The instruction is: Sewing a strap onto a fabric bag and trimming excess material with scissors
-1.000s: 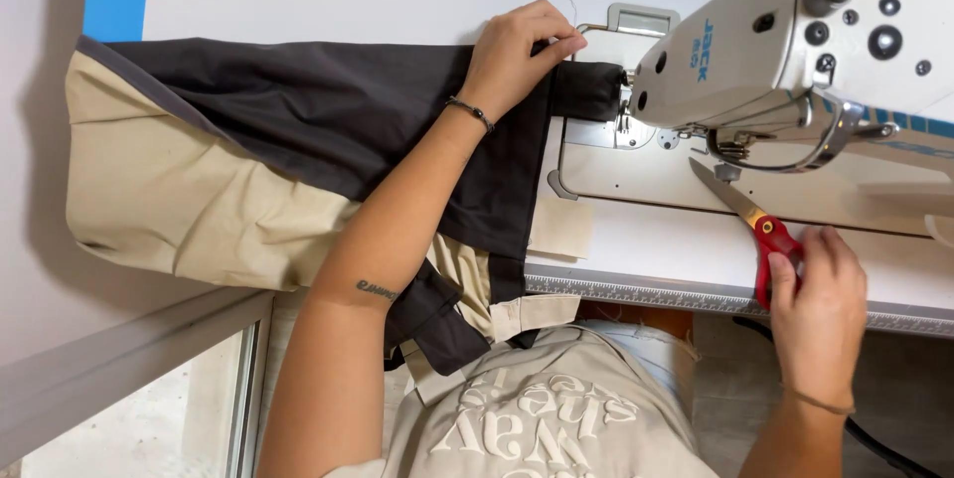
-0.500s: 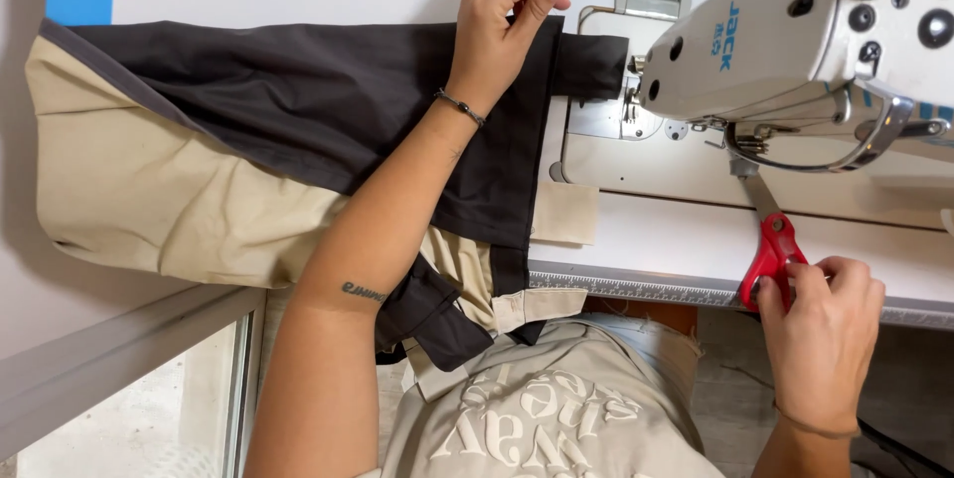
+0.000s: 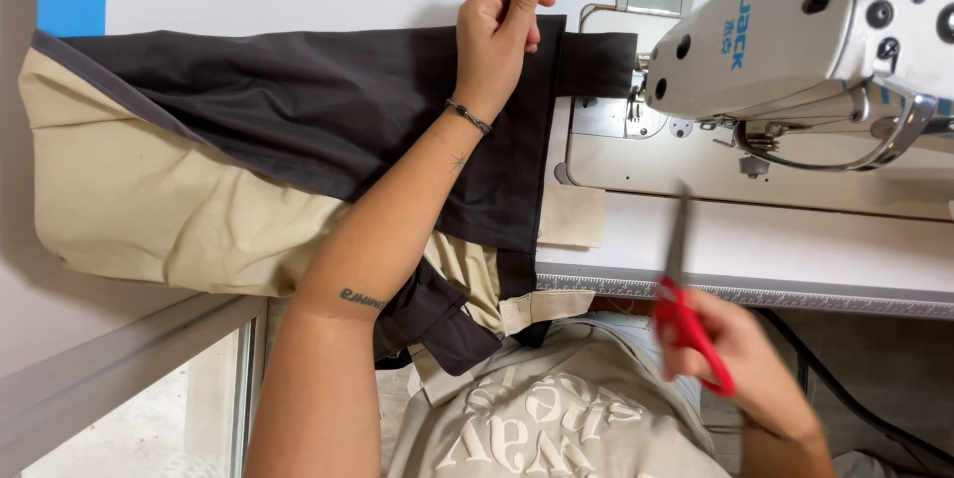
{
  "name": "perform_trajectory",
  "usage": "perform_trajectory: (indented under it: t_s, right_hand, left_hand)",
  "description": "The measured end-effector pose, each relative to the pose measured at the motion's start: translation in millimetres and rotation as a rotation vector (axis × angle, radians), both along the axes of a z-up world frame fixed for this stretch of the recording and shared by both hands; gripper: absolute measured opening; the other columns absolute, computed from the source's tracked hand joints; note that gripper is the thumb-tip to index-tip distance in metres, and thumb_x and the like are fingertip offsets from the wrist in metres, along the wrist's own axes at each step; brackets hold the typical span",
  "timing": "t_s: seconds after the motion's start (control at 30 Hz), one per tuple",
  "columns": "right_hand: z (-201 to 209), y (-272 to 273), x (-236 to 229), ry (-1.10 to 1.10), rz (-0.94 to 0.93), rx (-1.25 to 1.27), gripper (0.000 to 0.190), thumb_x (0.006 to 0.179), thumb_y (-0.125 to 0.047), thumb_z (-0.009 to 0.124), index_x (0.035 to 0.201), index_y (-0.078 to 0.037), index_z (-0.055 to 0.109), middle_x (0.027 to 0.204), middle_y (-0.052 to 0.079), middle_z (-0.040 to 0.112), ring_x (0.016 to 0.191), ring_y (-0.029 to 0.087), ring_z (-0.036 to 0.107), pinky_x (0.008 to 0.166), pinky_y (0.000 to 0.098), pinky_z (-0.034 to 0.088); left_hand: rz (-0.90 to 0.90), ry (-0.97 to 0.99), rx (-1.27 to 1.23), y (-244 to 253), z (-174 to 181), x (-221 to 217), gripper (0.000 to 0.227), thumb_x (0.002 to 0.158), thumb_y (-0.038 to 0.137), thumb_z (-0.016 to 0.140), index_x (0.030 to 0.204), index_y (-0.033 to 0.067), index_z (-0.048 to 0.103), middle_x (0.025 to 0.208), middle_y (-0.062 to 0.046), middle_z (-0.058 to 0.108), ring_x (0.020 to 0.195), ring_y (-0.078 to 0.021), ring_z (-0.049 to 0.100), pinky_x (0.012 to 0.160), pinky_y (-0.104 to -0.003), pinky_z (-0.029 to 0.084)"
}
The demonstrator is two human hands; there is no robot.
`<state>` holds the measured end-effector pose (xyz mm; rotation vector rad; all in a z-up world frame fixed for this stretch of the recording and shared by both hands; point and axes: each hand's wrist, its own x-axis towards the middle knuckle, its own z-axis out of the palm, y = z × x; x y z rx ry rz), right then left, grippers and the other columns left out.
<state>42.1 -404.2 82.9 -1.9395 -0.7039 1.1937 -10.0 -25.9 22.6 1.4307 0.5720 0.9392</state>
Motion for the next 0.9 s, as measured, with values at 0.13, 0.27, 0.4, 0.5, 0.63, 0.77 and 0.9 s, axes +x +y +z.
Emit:
perform_trajectory:
  t_s: [0.13, 0.27, 0.4, 0.5, 0.63, 0.77, 0.9]
  right_hand:
    - [-6.8, 80.8, -12.6, 0.390, 0.299, 0.099, 0.074, 0.084, -0.082, 0.045, 0.087, -0.009, 0.054, 0.059, 0.002, 0.059, 0.051, 0.017, 0.064, 0.054, 0.0279, 0.058]
    - [-1.3, 137.2, -8.7, 0.388, 0.281, 0.041, 0.069, 0.094, -0.069, 0.031, 0.063, -0.010, 0.051, 0.059, 0.008, 0.060, 0.052, 0.019, 0.061, 0.057, 0.0309, 0.051]
    - [-3.3, 159.1, 0.4, 0.346, 0.315, 0.066, 0.081, 0.084, -0.083, 0.027, 0.061, -0.010, 0.052, 0.059, 0.010, 0.061, 0.053, 0.020, 0.056, 0.061, 0.0317, 0.047]
    - [-15.2, 161.3, 8.7, 0.454, 0.219, 0.061, 0.075, 0.085, -0.080, 0.038, 0.070, -0.008, 0.050, 0.062, 0.008, 0.055, 0.055, 0.021, 0.052, 0.060, 0.0319, 0.046]
    - [-27.6, 162.4, 14.7, 0.572, 0.088, 0.110, 0.066, 0.090, -0.072, 0.051, 0.080, -0.006, 0.048, 0.064, 0.006, 0.047, 0.055, 0.020, 0.046, 0.057, 0.0317, 0.042]
    - [-28.6, 164.5, 13.2, 0.560, 0.071, 0.188, 0.066, 0.089, -0.071, 0.053, 0.076, -0.007, 0.047, 0.061, 0.004, 0.044, 0.052, 0.018, 0.043, 0.057, 0.0294, 0.042]
    - [-37.9, 160.3, 14.4, 0.575, -0.009, 0.169, 0.063, 0.089, -0.067, 0.057, 0.079, -0.006, 0.047, 0.060, 0.004, 0.044, 0.049, 0.016, 0.038, 0.052, 0.0265, 0.035]
  left_hand:
    - [0.124, -0.049, -0.070, -0.4, -1.0, -1.0, 0.045, 0.095, 0.054, 0.050, 0.075, 0.0145, 0.060, 0.061, 0.006, 0.053, 0.051, -0.0044, 0.051, 0.047, -0.019, 0.045]
    - [0.155, -0.076, -0.144, 0.9, -4.5, 0.5, 0.043, 0.095, 0.053, 0.052, 0.077, 0.0151, 0.061, 0.070, 0.006, 0.060, 0.052, -0.0040, 0.052, 0.046, -0.019, 0.045]
    - [0.144, -0.080, -0.165, 3.6, -5.9, 1.8, 0.043, 0.095, 0.053, 0.052, 0.077, 0.0147, 0.061, 0.068, 0.006, 0.058, 0.052, -0.0045, 0.052, 0.045, -0.019, 0.044]
    - [0.140, -0.067, -0.184, 4.3, -7.6, 2.4, 0.044, 0.094, 0.054, 0.052, 0.077, 0.0145, 0.062, 0.068, 0.006, 0.058, 0.051, -0.0048, 0.051, 0.044, -0.019, 0.042]
    - [0.146, -0.032, -0.201, 5.5, -9.1, 3.7, 0.047, 0.092, 0.058, 0.052, 0.077, 0.0144, 0.063, 0.072, 0.006, 0.062, 0.052, -0.0060, 0.053, 0.044, -0.020, 0.042]
    - [0.167, -0.025, -0.175, 7.1, -12.2, 5.0, 0.045, 0.093, 0.056, 0.051, 0.077, 0.0154, 0.063, 0.073, 0.008, 0.063, 0.052, -0.0055, 0.053, 0.045, -0.020, 0.044]
    - [0.167, -0.027, -0.191, 6.8, -11.3, 5.4, 0.045, 0.093, 0.055, 0.052, 0.077, 0.0149, 0.063, 0.073, 0.007, 0.063, 0.052, -0.0065, 0.053, 0.044, -0.020, 0.042]
